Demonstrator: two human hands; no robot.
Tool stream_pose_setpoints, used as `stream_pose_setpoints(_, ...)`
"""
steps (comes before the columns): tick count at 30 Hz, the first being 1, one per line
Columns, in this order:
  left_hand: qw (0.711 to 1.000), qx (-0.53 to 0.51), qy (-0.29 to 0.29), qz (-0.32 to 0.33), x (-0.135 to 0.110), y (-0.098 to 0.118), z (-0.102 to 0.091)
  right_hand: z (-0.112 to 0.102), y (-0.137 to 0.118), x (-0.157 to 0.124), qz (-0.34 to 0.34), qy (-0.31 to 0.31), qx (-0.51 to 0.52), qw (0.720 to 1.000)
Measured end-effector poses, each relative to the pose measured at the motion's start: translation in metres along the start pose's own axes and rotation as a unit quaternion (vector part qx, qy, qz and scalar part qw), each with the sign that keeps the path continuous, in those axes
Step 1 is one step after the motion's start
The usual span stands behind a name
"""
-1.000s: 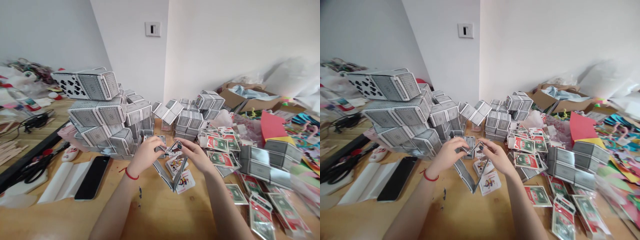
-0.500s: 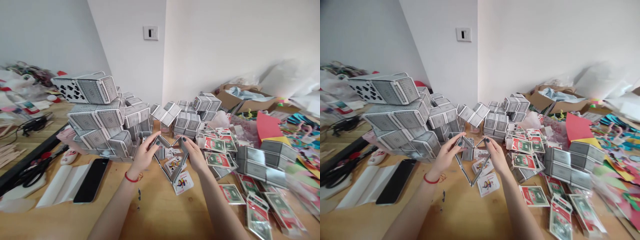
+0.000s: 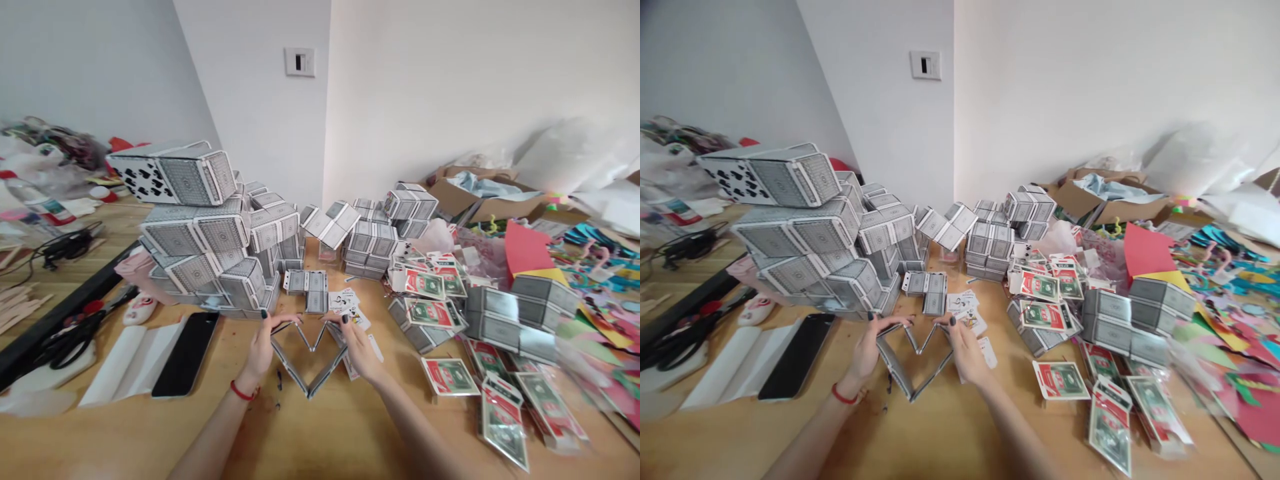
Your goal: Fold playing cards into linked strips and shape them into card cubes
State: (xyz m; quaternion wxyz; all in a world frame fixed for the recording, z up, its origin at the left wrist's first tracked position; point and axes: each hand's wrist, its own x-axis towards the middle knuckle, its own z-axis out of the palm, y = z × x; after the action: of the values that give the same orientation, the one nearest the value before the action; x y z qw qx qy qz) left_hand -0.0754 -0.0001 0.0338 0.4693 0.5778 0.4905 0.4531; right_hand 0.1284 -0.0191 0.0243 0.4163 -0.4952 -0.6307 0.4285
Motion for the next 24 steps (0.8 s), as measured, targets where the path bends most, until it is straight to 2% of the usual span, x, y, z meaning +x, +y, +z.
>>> stream_pose_setpoints(3,0.999,-0.017,-0.005,-0.040,-0.011,-0.014,-0.007,0.004,0.011,-0.013,-0.034,0.010,-0.088,0.996)
stream_pose_setpoints(5,0.997,-0.028,-0.014,-0.069,-0.017,-0.021,-0.013,-0.002,0.018,-0.020,-0.081,0.012,-0.177,0.981)
stream_pose_setpoints(9,0.993,-0.051,-0.008,-0.108,-0.025,-0.028,-0.022,-0.018,0.029,-0.029,-0.153,-0.108,-0.369,0.910)
stream_pose_setpoints(12,0.993,-0.042,0.006,-0.114,-0.026,-0.031,-0.023,-0.022,0.035,-0.024,-0.161,-0.151,-0.432,0.874)
stream_pose_setpoints(17,0.994,-0.033,-0.013,-0.104,-0.026,-0.033,-0.017,-0.023,0.043,0.005,-0.158,-0.095,-0.444,0.877)
stream_pose_setpoints(20,0.994,-0.042,-0.005,-0.097,-0.026,-0.035,-0.013,-0.028,0.046,0.026,-0.158,-0.052,-0.455,0.875)
stream_pose_setpoints(24,0.995,-0.056,0.017,-0.087,-0.025,-0.036,-0.003,-0.035,0.051,0.042,-0.151,-0.028,-0.450,0.880)
